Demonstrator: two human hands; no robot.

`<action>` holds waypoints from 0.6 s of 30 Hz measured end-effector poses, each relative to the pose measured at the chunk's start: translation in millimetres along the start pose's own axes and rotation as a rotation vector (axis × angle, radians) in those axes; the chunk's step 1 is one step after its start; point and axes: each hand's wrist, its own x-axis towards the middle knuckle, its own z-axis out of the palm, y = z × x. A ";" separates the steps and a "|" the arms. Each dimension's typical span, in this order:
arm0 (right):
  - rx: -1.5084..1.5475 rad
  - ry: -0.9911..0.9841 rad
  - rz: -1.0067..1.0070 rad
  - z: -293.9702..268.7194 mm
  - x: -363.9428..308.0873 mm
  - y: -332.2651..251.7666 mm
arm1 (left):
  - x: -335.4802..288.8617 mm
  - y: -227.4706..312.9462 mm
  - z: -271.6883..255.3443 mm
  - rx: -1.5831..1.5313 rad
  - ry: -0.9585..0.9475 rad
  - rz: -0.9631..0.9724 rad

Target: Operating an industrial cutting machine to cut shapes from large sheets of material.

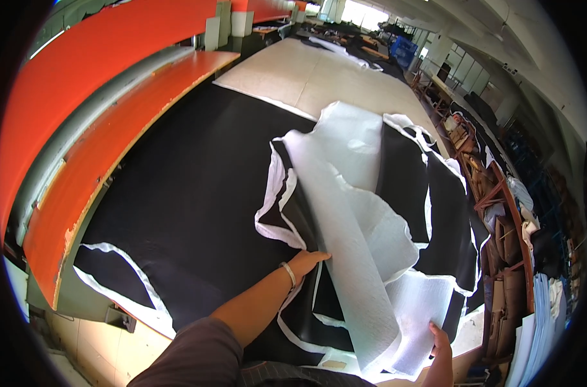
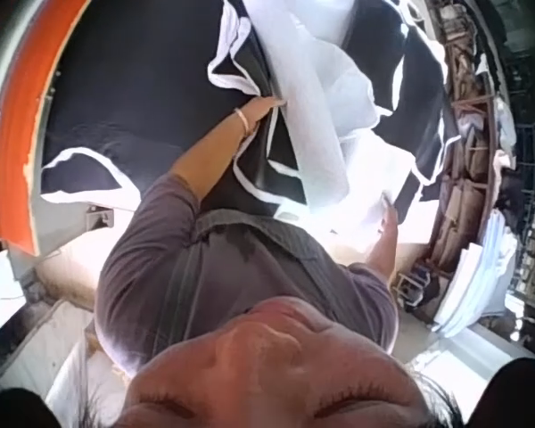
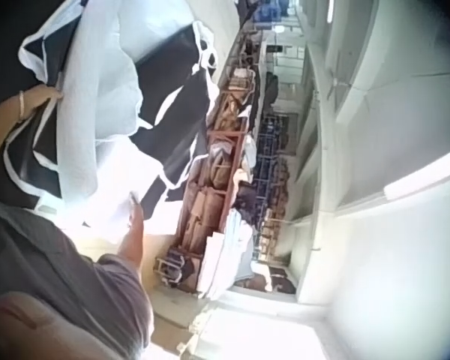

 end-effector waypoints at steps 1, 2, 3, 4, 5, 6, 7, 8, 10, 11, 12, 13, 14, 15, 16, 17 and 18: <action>0.028 -0.018 0.001 -2.0 -1.8 0.8 | -6.9 -0.7 4.1 0.138 -0.017 0.033; 0.025 -0.008 -0.004 -3.0 -2.2 2.0 | -12.8 1.9 12.8 0.148 0.026 0.057; -0.021 0.034 -0.055 -3.4 -0.9 3.9 | -7.5 -6.1 10.2 0.139 0.020 0.066; -0.064 0.078 -0.107 -5.5 -0.2 2.9 | 2.1 -22.7 7.9 0.169 0.046 0.189; -0.062 0.082 -0.118 -4.0 -0.3 -0.6 | 11.0 -34.8 4.0 0.203 0.075 0.312; -0.078 0.110 -0.132 -3.8 -6.8 -0.2 | 16.2 -40.5 2.5 0.204 0.061 0.317; -0.090 0.142 -0.146 -3.4 -14.1 1.1 | 21.6 -44.9 1.4 0.266 0.186 0.278; -0.082 0.154 -0.146 6.1 -25.7 -1.1 | 26.6 -49.5 -1.0 0.328 0.314 0.234; 0.063 0.138 -0.195 43.5 -50.9 -16.4 | 38.4 -46.6 -13.9 0.429 0.507 0.319; 0.038 0.106 -0.235 54.9 -60.5 -19.7 | 47.7 -43.0 -28.5 0.670 0.430 0.699; 0.020 0.085 -0.263 62.4 -73.4 -19.5 | 46.1 -23.1 -37.4 0.908 0.426 0.911; 0.013 0.065 -0.247 105.3 -112.4 -33.4 | 26.2 10.6 -48.0 0.541 0.314 0.567; 0.065 -0.031 -0.275 130.9 -130.0 -32.6 | 25.7 30.9 -80.6 0.907 0.288 0.747; 0.039 -0.005 -0.284 135.8 -137.6 -17.4 | -14.8 69.7 -64.3 0.386 0.215 0.604; -0.156 0.046 -0.327 183.4 -170.4 -22.6 | -19.4 79.4 -102.3 0.470 0.289 0.616; -0.246 0.107 -0.338 207.4 -181.3 -5.4 | -30.4 91.1 -127.5 0.490 0.221 0.633; -0.568 0.088 -0.387 210.7 -178.9 17.4 | -58.1 105.9 -129.0 0.407 0.185 0.656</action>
